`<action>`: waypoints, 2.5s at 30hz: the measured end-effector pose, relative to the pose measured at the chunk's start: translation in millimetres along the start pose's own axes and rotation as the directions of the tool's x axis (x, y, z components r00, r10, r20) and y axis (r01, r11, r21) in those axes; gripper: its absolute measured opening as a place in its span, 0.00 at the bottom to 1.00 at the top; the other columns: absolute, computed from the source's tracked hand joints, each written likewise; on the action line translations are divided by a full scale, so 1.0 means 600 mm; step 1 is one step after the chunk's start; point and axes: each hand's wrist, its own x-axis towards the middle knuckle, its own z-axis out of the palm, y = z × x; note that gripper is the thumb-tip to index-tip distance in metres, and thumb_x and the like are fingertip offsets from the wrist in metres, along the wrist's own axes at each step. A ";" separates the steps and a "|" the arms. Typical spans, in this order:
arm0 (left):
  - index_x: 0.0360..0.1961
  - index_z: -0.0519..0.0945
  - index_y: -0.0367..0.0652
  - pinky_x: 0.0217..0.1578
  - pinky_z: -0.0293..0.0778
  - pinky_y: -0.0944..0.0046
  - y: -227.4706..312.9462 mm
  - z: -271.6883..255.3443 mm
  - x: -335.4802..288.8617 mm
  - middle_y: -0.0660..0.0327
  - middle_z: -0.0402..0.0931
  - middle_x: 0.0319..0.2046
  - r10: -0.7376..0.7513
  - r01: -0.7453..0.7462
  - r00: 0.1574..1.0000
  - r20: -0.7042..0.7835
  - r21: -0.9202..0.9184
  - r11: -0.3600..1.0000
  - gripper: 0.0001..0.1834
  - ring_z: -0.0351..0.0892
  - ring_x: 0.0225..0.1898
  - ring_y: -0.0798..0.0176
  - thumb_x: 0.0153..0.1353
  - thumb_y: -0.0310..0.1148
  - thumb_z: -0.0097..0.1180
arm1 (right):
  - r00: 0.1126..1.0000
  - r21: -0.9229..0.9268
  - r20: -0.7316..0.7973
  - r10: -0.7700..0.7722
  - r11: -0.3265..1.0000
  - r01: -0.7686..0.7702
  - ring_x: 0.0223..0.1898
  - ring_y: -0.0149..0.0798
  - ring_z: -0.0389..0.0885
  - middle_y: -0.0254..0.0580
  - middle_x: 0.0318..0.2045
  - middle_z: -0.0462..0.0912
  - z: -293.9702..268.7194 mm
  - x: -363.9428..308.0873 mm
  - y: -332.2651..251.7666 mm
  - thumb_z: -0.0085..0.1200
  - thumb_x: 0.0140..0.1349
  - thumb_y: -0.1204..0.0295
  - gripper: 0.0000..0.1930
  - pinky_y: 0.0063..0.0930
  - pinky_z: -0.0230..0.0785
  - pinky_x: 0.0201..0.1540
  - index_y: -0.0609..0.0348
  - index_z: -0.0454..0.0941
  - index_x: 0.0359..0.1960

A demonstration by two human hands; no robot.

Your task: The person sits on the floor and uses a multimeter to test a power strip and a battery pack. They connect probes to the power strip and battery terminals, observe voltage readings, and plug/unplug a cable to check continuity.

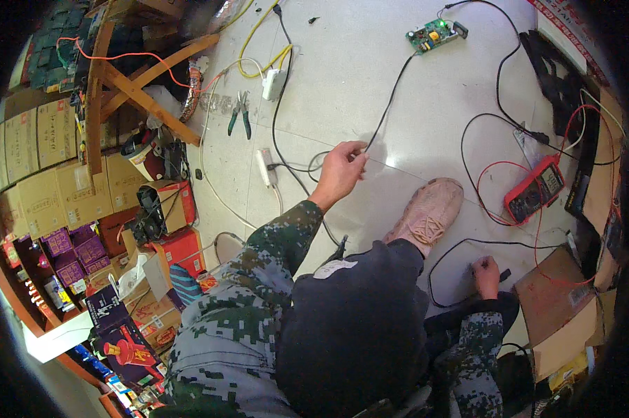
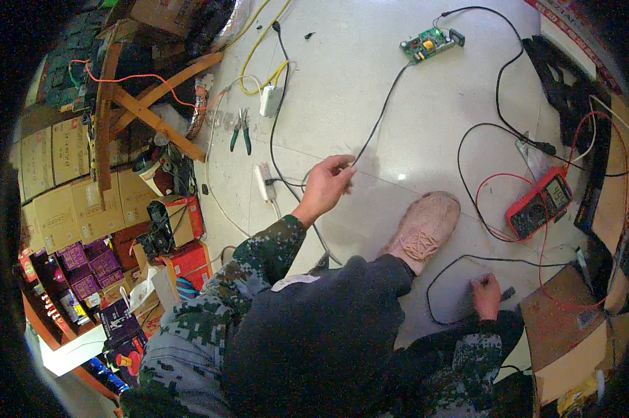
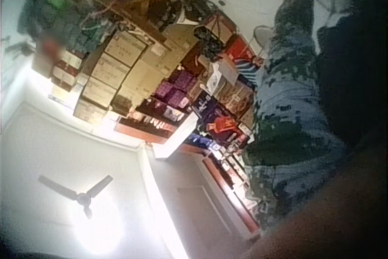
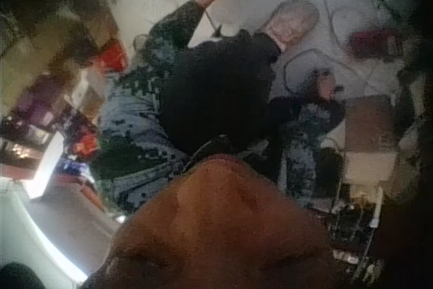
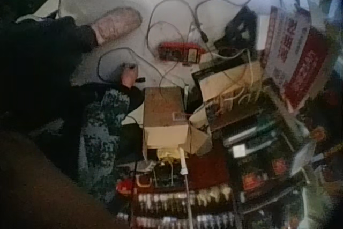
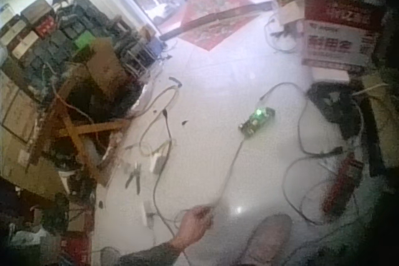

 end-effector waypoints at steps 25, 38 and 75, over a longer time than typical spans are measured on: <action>0.53 0.74 0.41 0.30 0.80 0.62 -0.066 -0.179 -0.057 0.62 0.77 0.39 -0.182 0.090 0.949 -0.257 -0.333 0.939 0.18 0.79 0.33 0.66 0.67 0.38 0.61 | 0.987 0.046 -0.145 -0.072 0.996 0.080 0.35 0.50 0.85 0.50 0.31 0.85 -0.053 -0.093 -0.194 0.65 0.60 0.67 0.12 0.41 0.77 0.41 0.63 0.80 0.36; 0.56 0.76 0.36 0.24 0.75 0.65 0.210 0.120 -0.131 0.60 0.79 0.33 -0.088 0.101 0.948 0.306 -0.025 0.995 0.24 0.77 0.25 0.68 0.76 0.49 0.54 | 0.531 -0.050 -0.235 -0.814 0.556 0.830 0.46 0.52 0.78 0.47 0.40 0.78 -0.001 -0.126 -0.538 0.64 0.61 0.66 0.14 0.47 0.72 0.50 0.60 0.77 0.42; 0.49 0.85 0.33 0.49 0.79 0.57 0.467 0.316 0.155 0.48 0.85 0.48 0.241 -0.865 0.403 0.883 0.281 0.416 0.13 0.85 0.47 0.51 0.71 0.31 0.56 | 0.737 0.315 -0.352 -0.577 0.668 0.674 0.50 0.54 0.84 0.52 0.48 0.85 -0.096 -0.094 -0.432 0.59 0.65 0.76 0.12 0.40 0.78 0.53 0.62 0.82 0.49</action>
